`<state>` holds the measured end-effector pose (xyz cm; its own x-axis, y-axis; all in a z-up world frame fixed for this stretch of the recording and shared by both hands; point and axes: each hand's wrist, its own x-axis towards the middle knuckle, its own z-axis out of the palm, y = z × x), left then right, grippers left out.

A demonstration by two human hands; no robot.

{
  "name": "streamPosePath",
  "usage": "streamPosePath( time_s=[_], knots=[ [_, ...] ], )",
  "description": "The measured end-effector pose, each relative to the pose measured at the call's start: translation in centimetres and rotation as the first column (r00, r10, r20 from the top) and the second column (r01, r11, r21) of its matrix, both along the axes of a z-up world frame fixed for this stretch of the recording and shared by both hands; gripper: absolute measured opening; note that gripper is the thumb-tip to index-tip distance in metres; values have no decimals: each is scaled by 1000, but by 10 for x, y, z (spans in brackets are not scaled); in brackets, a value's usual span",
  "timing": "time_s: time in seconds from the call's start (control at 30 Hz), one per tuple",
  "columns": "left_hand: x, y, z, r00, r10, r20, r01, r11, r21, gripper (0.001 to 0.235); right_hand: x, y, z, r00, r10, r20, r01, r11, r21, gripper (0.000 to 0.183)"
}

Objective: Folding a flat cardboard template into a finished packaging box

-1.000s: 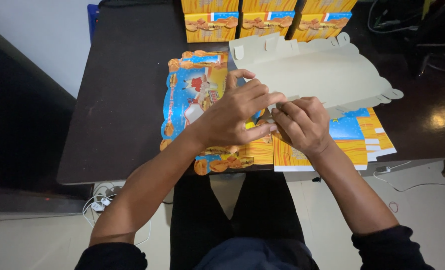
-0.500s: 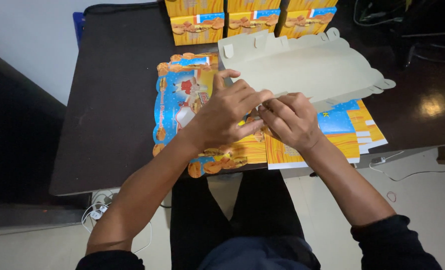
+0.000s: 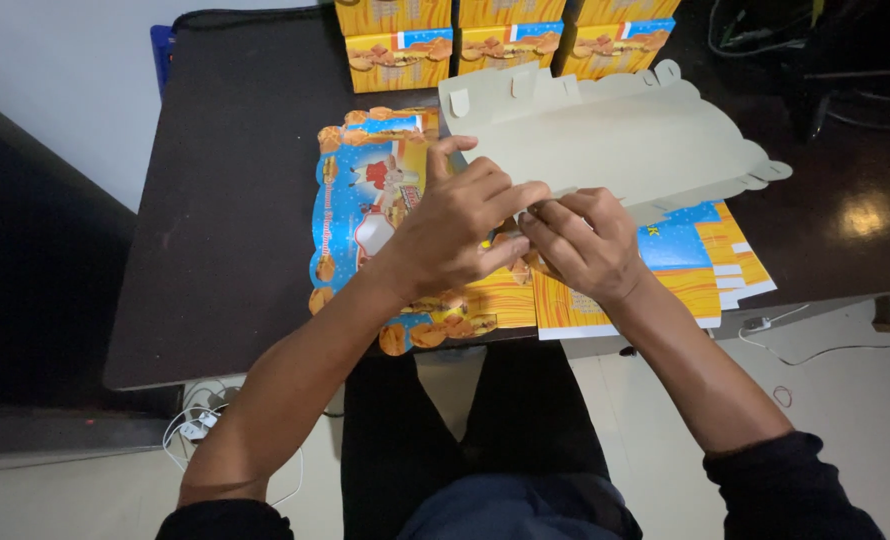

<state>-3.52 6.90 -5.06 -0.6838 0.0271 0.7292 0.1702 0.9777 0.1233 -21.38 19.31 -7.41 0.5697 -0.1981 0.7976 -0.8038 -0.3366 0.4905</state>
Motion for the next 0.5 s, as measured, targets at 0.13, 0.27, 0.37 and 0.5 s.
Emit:
streamPosePath(
  time_s=[0.13,0.27,0.37,0.5],
  knots=[
    [-2,-1,-4,1000,-11,-8,11,1000,15,47,1,1,1,1000,-5,4,5,1000,18,20],
    [1,6,3,998,-63,3,62,991,115,43,0,1,1,1000,6,-4,-6,1000,-4,17],
    [0,3,-1,997,-76,-5,76,992,105,46,3,1,4,1000,13,3,-13,1000,-15,17],
    [6,3,3,998,-69,14,67,990,126,45,2,3,3,999,-32,17,32,999,-35,13]
  ],
)
